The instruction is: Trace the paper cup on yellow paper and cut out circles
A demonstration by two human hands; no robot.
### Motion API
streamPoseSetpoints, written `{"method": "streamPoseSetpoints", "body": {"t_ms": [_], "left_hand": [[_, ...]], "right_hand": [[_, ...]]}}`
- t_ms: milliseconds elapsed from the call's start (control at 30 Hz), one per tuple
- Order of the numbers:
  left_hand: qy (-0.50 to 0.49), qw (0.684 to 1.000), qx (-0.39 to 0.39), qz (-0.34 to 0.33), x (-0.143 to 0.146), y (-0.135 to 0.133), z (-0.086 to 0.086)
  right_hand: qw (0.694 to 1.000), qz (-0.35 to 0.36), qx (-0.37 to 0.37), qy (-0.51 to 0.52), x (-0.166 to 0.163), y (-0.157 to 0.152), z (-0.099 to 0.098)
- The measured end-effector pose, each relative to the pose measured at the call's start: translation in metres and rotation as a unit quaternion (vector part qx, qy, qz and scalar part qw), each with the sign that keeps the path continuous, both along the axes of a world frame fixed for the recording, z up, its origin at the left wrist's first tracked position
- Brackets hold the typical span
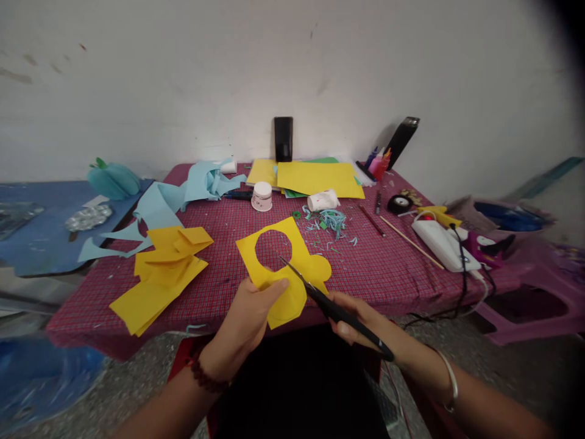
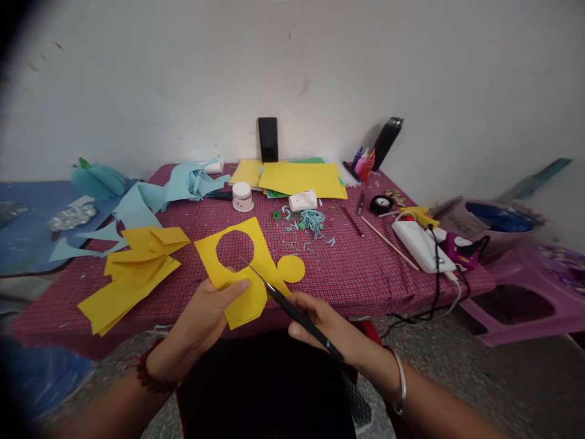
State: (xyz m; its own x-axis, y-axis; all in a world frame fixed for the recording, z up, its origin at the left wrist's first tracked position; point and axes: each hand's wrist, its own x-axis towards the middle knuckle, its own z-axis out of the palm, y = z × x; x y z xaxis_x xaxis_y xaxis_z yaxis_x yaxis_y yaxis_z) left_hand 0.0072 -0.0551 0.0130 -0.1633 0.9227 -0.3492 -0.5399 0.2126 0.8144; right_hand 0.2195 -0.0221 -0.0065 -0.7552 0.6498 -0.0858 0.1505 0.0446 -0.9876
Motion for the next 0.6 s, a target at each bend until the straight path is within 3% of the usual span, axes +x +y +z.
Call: {"method": "streamPoseSetpoints", "body": {"t_ms": [333,600], "left_hand": [[0.065,0.995,-0.014,-0.069,-0.013,0.004,0.004],[0.098,0.984,0.005,-0.148,-0.031,0.011,0.005]], "right_hand": [[0.999,0.000,0.021,-0.043,0.009,0.005,0.008],[0.996,0.047,0.019,-0.067,0.011,0.016,0.014]]}}
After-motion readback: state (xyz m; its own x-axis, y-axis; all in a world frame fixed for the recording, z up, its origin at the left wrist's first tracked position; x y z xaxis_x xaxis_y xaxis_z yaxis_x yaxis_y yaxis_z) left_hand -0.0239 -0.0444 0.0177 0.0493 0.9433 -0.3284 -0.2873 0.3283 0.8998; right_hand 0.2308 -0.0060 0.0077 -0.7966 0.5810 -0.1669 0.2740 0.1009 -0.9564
